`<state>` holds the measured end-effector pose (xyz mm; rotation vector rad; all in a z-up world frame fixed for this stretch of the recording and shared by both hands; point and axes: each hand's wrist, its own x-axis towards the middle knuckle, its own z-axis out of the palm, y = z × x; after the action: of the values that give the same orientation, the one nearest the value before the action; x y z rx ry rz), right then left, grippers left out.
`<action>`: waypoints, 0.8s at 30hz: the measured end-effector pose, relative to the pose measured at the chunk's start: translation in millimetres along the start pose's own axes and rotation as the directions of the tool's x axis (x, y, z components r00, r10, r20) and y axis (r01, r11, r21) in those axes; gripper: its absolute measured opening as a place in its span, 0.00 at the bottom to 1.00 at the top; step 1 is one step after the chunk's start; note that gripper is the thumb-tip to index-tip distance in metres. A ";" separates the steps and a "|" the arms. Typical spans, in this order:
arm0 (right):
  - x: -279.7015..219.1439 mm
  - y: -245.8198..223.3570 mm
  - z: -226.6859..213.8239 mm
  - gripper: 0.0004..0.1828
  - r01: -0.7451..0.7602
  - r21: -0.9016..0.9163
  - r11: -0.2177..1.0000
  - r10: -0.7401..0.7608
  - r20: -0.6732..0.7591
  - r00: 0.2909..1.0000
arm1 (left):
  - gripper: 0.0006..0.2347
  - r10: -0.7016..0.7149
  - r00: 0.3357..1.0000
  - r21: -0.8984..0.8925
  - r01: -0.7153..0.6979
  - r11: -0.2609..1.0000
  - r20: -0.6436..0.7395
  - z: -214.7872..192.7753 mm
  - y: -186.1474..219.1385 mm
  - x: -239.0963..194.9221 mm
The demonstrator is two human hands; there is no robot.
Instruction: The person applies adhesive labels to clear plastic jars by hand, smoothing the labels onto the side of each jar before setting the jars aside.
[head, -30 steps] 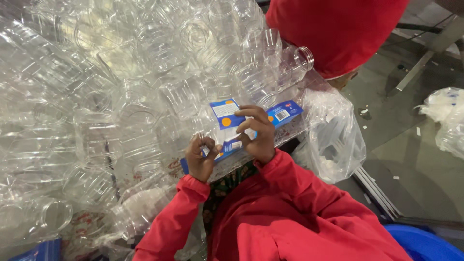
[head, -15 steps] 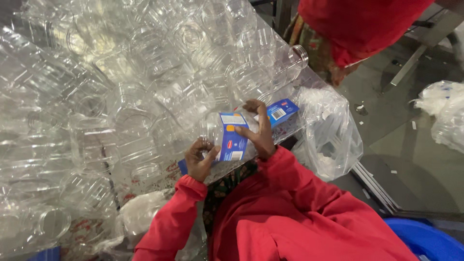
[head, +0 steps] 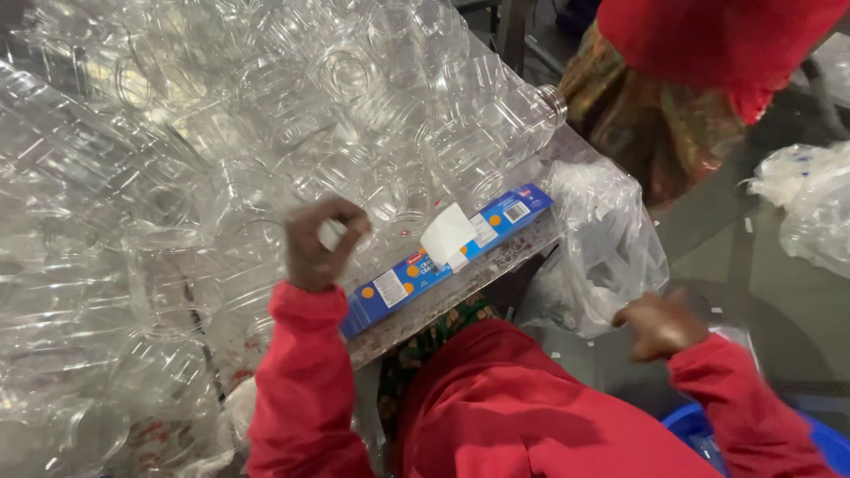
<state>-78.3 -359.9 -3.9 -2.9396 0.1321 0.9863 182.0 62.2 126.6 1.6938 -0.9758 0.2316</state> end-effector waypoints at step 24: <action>83.0 -437.9 28.1 0.29 0.998 -0.044 0.054 -0.941 -0.336 0.036 | 0.02 0.124 0.925 0.243 -0.036 0.969 -0.358 -120.6 105.8 -72.9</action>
<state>11.4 72.2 -72.4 -1.9598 -1.5214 0.2039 99.4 198.0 202.8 1.7370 -0.7538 0.7207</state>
